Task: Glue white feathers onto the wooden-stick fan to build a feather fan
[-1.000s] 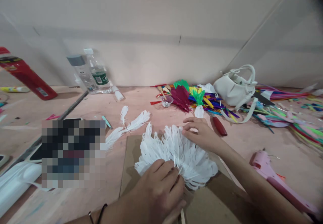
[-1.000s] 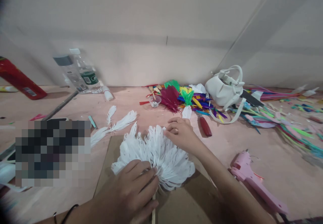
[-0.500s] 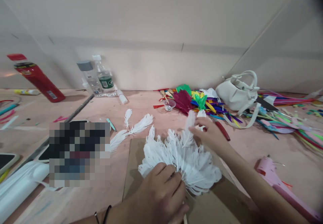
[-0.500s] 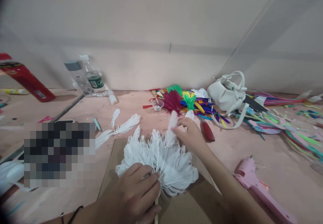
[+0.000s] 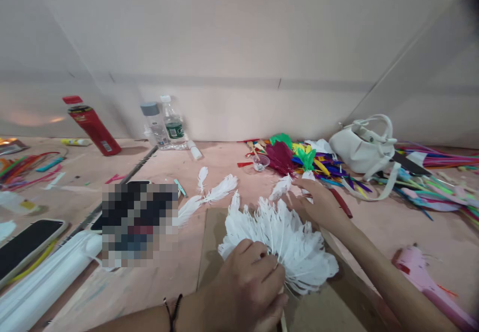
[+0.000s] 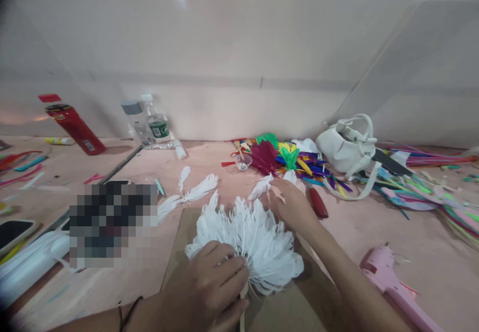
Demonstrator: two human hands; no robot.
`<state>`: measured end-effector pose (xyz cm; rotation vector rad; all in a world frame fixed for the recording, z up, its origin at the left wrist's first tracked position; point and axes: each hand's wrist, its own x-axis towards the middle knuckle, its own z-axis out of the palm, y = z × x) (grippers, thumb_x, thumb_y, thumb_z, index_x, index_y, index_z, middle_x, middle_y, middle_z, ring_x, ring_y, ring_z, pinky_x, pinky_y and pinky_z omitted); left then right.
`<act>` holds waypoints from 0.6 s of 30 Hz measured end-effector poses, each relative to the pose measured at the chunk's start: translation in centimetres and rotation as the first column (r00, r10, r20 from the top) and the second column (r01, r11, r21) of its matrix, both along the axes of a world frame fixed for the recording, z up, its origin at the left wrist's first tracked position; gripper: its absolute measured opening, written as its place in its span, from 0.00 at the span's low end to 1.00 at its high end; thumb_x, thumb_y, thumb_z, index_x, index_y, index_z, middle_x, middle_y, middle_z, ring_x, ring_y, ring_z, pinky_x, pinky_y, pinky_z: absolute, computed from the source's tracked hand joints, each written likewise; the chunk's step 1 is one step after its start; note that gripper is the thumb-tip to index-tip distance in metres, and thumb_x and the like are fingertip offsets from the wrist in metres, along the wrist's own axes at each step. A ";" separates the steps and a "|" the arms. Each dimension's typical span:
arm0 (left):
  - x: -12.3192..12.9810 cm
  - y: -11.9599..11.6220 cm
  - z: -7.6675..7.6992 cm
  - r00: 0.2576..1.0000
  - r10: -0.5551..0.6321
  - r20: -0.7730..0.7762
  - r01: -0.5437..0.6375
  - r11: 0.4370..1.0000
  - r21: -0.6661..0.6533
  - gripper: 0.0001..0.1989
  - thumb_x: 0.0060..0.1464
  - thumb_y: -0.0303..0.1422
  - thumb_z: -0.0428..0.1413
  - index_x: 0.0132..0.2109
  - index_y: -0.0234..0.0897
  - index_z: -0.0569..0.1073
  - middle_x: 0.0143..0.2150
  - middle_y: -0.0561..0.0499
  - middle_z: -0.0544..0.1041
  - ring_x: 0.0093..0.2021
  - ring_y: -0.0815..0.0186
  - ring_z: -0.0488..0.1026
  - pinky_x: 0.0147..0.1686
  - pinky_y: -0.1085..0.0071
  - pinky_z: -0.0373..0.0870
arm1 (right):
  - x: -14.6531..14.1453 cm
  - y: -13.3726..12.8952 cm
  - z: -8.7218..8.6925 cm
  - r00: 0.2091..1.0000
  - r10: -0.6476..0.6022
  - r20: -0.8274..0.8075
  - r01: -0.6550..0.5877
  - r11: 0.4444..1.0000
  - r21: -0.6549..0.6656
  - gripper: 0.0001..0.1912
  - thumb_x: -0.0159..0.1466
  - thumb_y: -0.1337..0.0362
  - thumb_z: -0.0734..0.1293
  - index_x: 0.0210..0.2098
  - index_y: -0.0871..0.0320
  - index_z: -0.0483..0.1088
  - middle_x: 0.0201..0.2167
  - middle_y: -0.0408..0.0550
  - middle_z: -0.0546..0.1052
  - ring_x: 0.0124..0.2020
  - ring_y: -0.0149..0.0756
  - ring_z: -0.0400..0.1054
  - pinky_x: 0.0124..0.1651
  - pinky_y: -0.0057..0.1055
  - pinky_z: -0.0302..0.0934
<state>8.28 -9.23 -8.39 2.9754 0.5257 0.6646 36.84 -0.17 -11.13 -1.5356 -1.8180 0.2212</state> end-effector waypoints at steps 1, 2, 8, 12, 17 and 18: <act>0.0 0.1 0.1 0.999 0.026 0.029 -0.026 1.000 -0.016 0.05 0.58 0.32 0.59 0.36 0.36 0.70 0.34 0.50 0.74 0.37 0.60 0.68 0.36 0.62 0.61 | 0.2 0.0 0.1 1.000 -0.008 -0.001 0.008 1.000 0.008 0.19 0.62 0.63 0.61 0.51 0.59 0.75 0.55 0.61 0.77 0.58 0.57 0.70 0.55 0.56 0.70; 0.0 0.5 0.2 0.996 0.058 0.063 -0.057 0.998 -0.028 0.04 0.59 0.30 0.57 0.36 0.36 0.70 0.33 0.50 0.74 0.36 0.61 0.68 0.35 0.62 0.60 | 0.4 0.0 0.2 1.000 -0.012 -0.004 0.012 1.000 0.015 0.19 0.62 0.63 0.61 0.50 0.59 0.75 0.54 0.61 0.78 0.57 0.56 0.71 0.53 0.55 0.71; -2.4 6.9 2.2 0.826 0.563 0.018 -0.563 0.826 -0.005 0.11 0.64 0.27 0.50 0.34 0.38 0.74 0.33 0.47 0.77 0.39 0.59 0.73 0.41 0.63 0.63 | 0.1 -0.4 1.2 0.998 -0.006 -0.065 0.005 1.000 -0.022 0.15 0.63 0.58 0.63 0.44 0.57 0.76 0.46 0.56 0.81 0.47 0.49 0.75 0.45 0.45 0.74; -5.5 10.8 3.0 0.635 0.746 -0.204 -0.760 0.650 0.014 0.08 0.61 0.24 0.52 0.38 0.35 0.75 0.34 0.43 0.79 0.39 0.55 0.75 0.39 0.63 0.65 | -0.8 -0.8 1.9 0.996 -0.020 -0.082 0.017 0.999 -0.036 0.15 0.63 0.57 0.62 0.41 0.55 0.77 0.44 0.54 0.82 0.45 0.47 0.76 0.44 0.43 0.74; -6.5 12.1 1.1 0.564 0.779 -0.273 -0.804 0.594 0.032 0.09 0.60 0.21 0.50 0.40 0.34 0.74 0.37 0.40 0.78 0.41 0.53 0.74 0.39 0.63 0.65 | -1.2 -1.1 2.4 0.997 -0.009 -0.078 0.007 0.999 -0.031 0.14 0.64 0.57 0.62 0.40 0.54 0.77 0.44 0.53 0.82 0.45 0.46 0.76 0.44 0.42 0.73; -6.3 12.2 0.7 0.559 0.782 -0.276 -0.807 0.589 0.033 0.09 0.60 0.20 0.50 0.40 0.33 0.74 0.37 0.40 0.77 0.42 0.53 0.74 0.39 0.62 0.65 | -1.2 -1.2 2.5 0.997 -0.007 -0.078 0.006 1.000 -0.024 0.14 0.63 0.57 0.62 0.39 0.54 0.77 0.43 0.53 0.82 0.45 0.46 0.76 0.44 0.42 0.73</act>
